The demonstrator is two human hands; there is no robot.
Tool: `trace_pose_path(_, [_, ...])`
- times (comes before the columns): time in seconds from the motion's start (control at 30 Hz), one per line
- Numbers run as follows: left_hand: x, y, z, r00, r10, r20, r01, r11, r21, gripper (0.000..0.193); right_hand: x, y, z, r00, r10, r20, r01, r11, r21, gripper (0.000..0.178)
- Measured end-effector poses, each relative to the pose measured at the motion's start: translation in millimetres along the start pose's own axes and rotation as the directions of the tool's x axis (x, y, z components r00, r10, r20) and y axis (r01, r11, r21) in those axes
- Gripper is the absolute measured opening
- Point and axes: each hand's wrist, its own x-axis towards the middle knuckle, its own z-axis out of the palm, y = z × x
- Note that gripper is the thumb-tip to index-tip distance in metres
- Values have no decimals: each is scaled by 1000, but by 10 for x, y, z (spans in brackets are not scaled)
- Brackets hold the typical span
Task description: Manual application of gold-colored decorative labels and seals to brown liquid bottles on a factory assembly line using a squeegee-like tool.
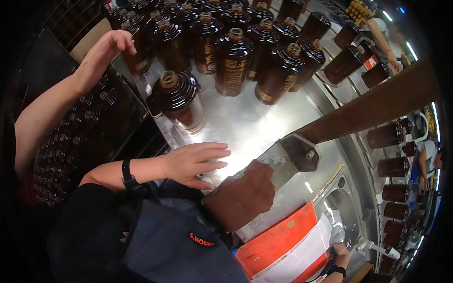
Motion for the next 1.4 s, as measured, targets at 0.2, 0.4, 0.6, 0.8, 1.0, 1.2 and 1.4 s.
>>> trace_pose_path(0.2, [-8, 8, 17, 998, 32, -58, -36, 997, -64, 53, -155, -381, -227, 995, 73, -73, -82, 988, -131, 29])
trace_pose_path(0.4, [-28, -54, 39, 994, 70, -86, -79, 991, -109, 60, -357, -636, -405, 965, 176, -192, -219, 948, -230, 36])
trace_pose_path(0.6, [-47, -44, 25, 991, 84, -101, -93, 992, -83, 59, -541, -737, -539, 915, 266, -303, -356, 887, -296, 42])
trace_pose_path(0.8, [-46, -67, 51, 992, 95, -82, -100, 993, -56, 56, -426, -514, -312, 889, 331, -317, -409, 885, -222, 35])
trace_pose_path(1.0, [-58, -39, 27, 993, 86, -87, -90, 995, -50, 55, -135, -404, -119, 916, 399, 40, -400, 907, 133, 23])
trace_pose_path(1.2, [-67, -42, 41, 993, 75, -90, -80, 995, -55, 54, 64, -311, 35, 869, 304, 392, -469, 758, 453, 12])
trace_pose_path(1.4, [-71, -46, 31, 991, 94, -92, -98, 994, -45, 53, 109, -264, 71, 788, 102, 608, -559, 534, 634, 8])
